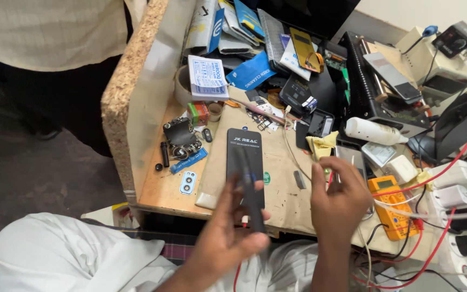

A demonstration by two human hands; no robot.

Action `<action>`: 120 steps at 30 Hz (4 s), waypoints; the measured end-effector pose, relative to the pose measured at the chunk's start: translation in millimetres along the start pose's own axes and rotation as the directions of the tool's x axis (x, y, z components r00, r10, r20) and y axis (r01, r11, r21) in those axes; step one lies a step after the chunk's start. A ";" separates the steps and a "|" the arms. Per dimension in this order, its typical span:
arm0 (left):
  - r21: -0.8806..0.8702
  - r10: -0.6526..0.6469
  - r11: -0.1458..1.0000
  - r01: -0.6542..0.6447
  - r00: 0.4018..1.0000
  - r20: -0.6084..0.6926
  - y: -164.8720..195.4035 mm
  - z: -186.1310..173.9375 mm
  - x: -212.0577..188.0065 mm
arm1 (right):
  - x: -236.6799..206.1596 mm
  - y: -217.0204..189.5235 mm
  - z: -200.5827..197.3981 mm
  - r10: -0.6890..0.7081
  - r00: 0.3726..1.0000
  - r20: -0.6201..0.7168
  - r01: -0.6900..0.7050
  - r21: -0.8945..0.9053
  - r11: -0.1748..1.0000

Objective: The person pries open the back cover of a smartphone, working a thin pry tool around the edges while holding the phone, then removes the back cover and sets it aside to expose the internal components. They handle the phone frame, back cover, and pry tool throughout.

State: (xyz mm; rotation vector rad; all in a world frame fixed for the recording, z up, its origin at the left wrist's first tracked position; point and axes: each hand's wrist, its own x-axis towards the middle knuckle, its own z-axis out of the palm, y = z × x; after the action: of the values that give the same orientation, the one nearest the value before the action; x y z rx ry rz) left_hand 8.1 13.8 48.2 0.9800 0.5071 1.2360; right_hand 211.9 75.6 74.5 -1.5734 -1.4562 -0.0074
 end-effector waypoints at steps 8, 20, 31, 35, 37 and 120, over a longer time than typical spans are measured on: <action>-0.413 -0.179 0.900 0.140 0.982 -0.057 6.6 -40.4 -15.4 | 23.0 30.4 38.3 -0.062 0.897 0.437 0.193 -0.262 0.946; -0.528 -0.223 0.842 0.109 0.962 -0.158 -0.2 -30.2 -9.8 | -96.0 57.0 -31.0 0.280 0.619 0.734 -0.360 -0.052 0.932; -0.820 -0.125 0.565 0.090 0.992 0.022 -2.8 -22.9 -9.4 | -106.7 -15.8 -39.5 -0.344 0.742 0.575 0.311 0.159 0.937; -0.833 -0.066 0.547 0.080 0.996 0.052 -1.5 -16.2 -11.1 | -124.8 -11.6 -44.1 -0.286 0.729 0.622 0.308 0.075 0.948; -0.865 -0.030 0.491 0.109 0.994 0.108 -1.6 -14.0 -10.8 | -128.2 -14.7 -44.3 -0.261 0.736 0.624 0.292 0.055 0.955; -0.709 0.230 0.689 -0.151 0.973 0.015 -28.6 -3.0 -4.0 | -173.3 -49.2 -33.6 0.147 0.757 0.637 -0.209 0.023 0.978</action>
State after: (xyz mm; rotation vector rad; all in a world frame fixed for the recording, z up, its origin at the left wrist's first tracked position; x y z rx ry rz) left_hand 20.2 10.6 22.0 0.4261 -0.1804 1.3989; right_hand 143.0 -86.4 23.3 -1.7145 -1.7653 0.7685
